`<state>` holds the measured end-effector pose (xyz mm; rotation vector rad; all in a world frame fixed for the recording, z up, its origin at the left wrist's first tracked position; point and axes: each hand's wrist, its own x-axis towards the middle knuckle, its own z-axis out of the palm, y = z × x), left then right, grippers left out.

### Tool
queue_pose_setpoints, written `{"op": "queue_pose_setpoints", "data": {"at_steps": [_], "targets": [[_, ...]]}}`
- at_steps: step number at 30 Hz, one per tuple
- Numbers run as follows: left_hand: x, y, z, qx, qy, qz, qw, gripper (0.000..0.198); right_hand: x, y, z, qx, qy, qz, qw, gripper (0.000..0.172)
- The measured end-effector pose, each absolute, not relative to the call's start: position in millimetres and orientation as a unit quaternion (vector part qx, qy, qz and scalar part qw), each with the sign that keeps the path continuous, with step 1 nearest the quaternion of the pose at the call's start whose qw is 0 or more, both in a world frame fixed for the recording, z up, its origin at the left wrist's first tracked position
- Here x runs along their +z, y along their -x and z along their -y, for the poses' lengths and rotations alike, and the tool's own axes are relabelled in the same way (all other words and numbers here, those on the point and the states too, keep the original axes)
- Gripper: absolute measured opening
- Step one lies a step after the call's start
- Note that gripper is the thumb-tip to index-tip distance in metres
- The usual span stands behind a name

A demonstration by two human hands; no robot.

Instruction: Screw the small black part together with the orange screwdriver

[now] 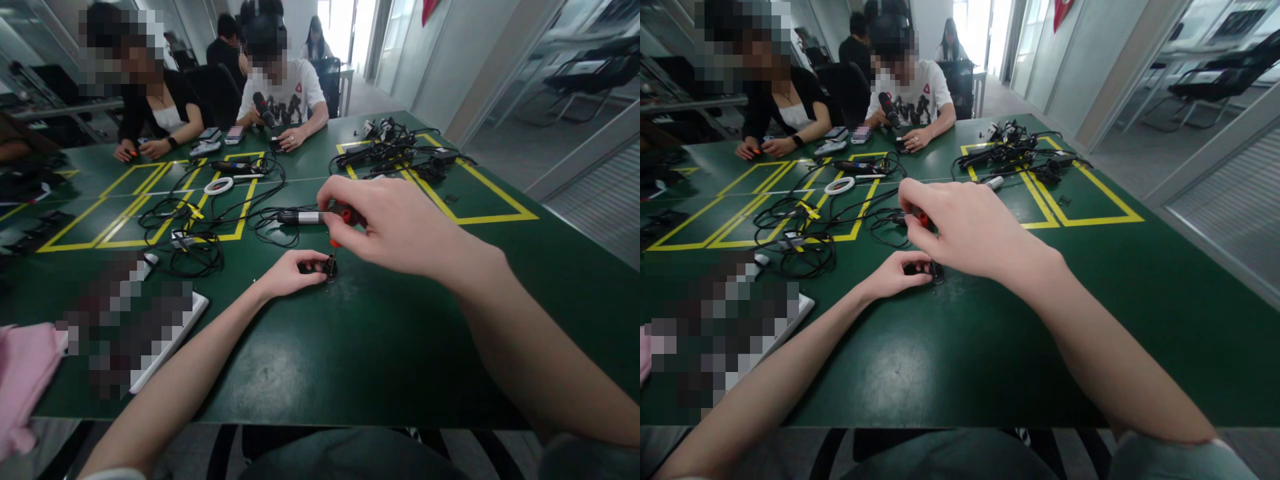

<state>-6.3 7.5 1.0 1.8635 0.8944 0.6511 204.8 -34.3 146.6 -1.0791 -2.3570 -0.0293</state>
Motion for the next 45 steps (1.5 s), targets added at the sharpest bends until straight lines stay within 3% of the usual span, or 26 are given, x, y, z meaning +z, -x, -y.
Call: {"op": "queue_pose_setpoints", "data": {"at_steps": [5, 9, 12, 22, 26, 31, 36, 45], "targets": [[2, 6, -7, 0.267, -0.757, -0.366, 0.472, 0.034, 145, -205, 31, 0.031, 0.371, 0.874, 0.313, 0.011], [2, 6, -6, 0.270, -0.752, -0.366, 0.477, 0.035, 144, -204, 27, 0.095, 0.325, 0.873, 0.350, 0.024], [2, 5, -6, 0.268, -0.752, -0.368, 0.476, 0.035, 146, -205, 27, 0.147, 0.304, 0.866, 0.368, 0.012], [5, 5, -6, 0.260, -0.758, -0.371, 0.469, 0.034, 154, -205, 33, 0.348, 0.307, 0.801, 0.378, 0.010], [5, 5, -6, 0.265, -0.759, -0.366, 0.470, 0.032, 148, -200, 30, 0.387, 0.281, 0.785, 0.394, 0.012], [6, 4, -5, 0.270, -0.752, -0.362, 0.480, 0.034, 143, -197, 27, 0.365, 0.275, 0.781, 0.427, 0.030], [5, 3, -4, 0.271, -0.746, -0.371, 0.483, 0.034, 143, -200, 24, 0.403, 0.284, 0.753, 0.436, 0.018], [3, 3, -5, 0.265, -0.752, -0.378, 0.471, 0.036, 134, -192, 18, 0.553, 0.272, 0.644, 0.454, 0.017]]}}
